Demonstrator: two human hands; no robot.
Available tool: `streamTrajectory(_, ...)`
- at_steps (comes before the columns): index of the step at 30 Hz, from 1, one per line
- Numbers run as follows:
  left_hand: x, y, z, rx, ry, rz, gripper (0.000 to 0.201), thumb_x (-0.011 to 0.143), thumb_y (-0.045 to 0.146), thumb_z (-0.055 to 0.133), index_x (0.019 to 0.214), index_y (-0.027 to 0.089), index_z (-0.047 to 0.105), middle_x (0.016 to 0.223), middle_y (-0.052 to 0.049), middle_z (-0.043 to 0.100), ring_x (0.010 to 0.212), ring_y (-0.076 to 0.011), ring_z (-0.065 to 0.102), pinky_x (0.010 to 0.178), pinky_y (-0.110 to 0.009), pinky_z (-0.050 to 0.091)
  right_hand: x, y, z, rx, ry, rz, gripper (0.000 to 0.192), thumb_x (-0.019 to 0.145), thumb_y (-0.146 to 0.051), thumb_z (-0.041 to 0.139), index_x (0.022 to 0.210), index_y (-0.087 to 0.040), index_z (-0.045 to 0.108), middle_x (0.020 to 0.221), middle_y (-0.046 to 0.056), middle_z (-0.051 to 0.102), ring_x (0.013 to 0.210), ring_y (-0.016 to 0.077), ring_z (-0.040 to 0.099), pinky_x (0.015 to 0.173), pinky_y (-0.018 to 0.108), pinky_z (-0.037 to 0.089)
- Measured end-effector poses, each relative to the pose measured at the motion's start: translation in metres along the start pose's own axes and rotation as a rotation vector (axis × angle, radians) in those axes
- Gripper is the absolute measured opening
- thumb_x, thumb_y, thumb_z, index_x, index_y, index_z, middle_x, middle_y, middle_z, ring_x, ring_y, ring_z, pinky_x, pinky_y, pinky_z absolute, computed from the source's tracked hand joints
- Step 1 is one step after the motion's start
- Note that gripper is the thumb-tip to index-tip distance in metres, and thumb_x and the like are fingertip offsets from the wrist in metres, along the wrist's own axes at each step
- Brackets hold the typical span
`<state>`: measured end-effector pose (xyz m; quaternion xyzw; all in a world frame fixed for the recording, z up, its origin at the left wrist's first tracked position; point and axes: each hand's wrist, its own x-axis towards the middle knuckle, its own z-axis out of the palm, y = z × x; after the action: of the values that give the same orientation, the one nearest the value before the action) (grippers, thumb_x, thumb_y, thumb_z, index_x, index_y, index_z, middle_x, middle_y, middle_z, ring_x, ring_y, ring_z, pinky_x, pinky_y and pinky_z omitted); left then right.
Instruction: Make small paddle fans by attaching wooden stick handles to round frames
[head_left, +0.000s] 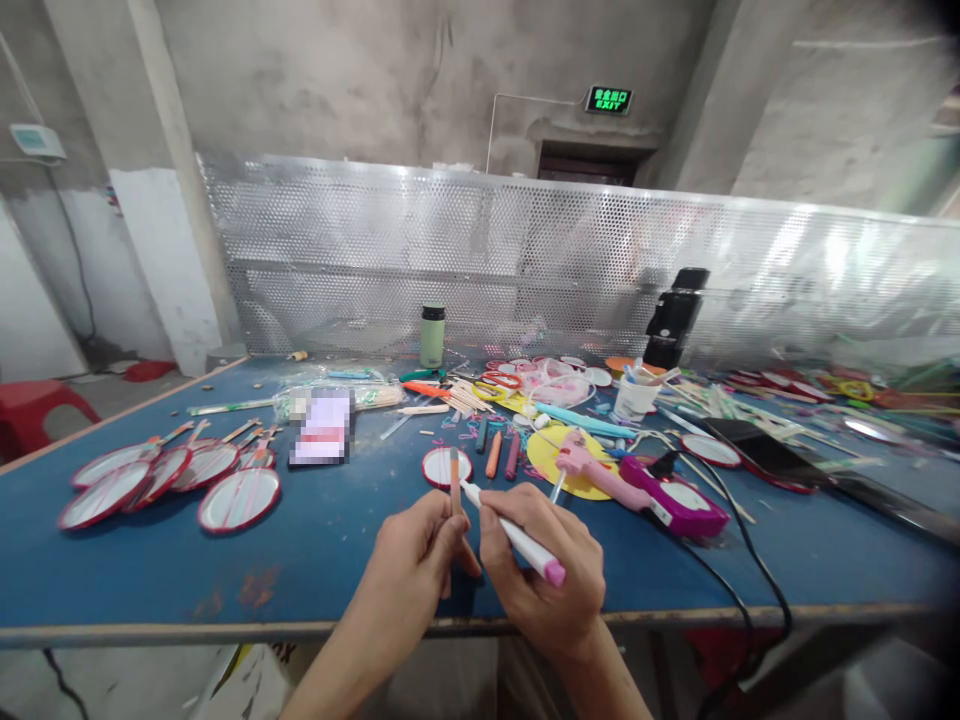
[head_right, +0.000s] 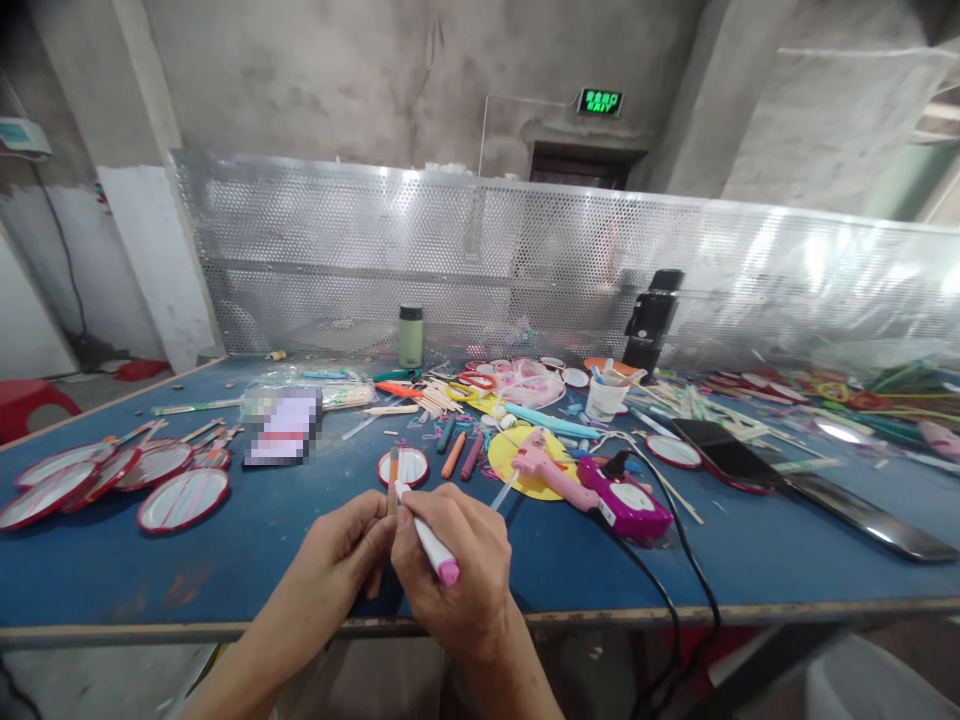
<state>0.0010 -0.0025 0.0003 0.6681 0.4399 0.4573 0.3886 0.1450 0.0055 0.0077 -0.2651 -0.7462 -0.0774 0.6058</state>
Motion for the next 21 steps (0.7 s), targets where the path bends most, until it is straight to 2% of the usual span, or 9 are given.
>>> streamTrajectory(6, 0.0015, -0.0016, -0.0003, 0.012, 0.008, 0.010, 0.035, 0.098, 0.041, 0.043, 0.072, 0.019, 0.052, 0.055, 0.006, 0.049, 0.051, -0.0111, 0.044, 0.053, -0.022, 0.033, 0.0019, -0.0005, 0.0003, 0.019, -0.072, 0.003, 0.011, 0.087, -0.008, 0.058, 0.091, -0.016, 0.064, 0.070, 0.002, 0.065, 0.059, 0.0119, 0.058, 0.058, 0.025, 0.046)
streamTrajectory(10, 0.0008, -0.0007, -0.0008, -0.011, -0.007, -0.003, 0.036, 0.097, 0.042, 0.044, 0.072, 0.019, 0.052, 0.055, 0.006, 0.048, 0.050, -0.0110, 0.044, 0.052, -0.022, 0.032, 0.0011, -0.0012, -0.0002, 0.014, -0.023, -0.011, 0.014, 0.085, -0.006, 0.059, 0.093, -0.016, 0.065, 0.071, 0.003, 0.066, 0.059, 0.0118, 0.057, 0.058, 0.025, 0.046)
streamTrajectory(16, -0.0004, -0.0020, -0.0006, 0.008, 0.003, 0.010, 0.035, 0.098, 0.042, 0.042, 0.073, 0.019, 0.051, 0.056, 0.006, 0.047, 0.052, -0.0115, 0.043, 0.053, -0.023, 0.033, 0.0011, -0.0006, -0.0003, 0.034, -0.092, -0.006, 0.012, 0.087, -0.008, 0.058, 0.093, -0.016, 0.065, 0.069, 0.002, 0.066, 0.059, 0.0124, 0.058, 0.058, 0.025, 0.046)
streamTrajectory(21, 0.0005, -0.0013, -0.0006, 0.007, -0.001, 0.019, 0.036, 0.098, 0.042, 0.043, 0.071, 0.019, 0.052, 0.055, 0.006, 0.048, 0.052, -0.0114, 0.043, 0.053, -0.023, 0.033, 0.0027, -0.0019, -0.0003, 0.019, -0.054, -0.015, 0.013, 0.087, -0.008, 0.057, 0.092, -0.017, 0.065, 0.069, 0.002, 0.066, 0.058, 0.0125, 0.060, 0.058, 0.025, 0.047)
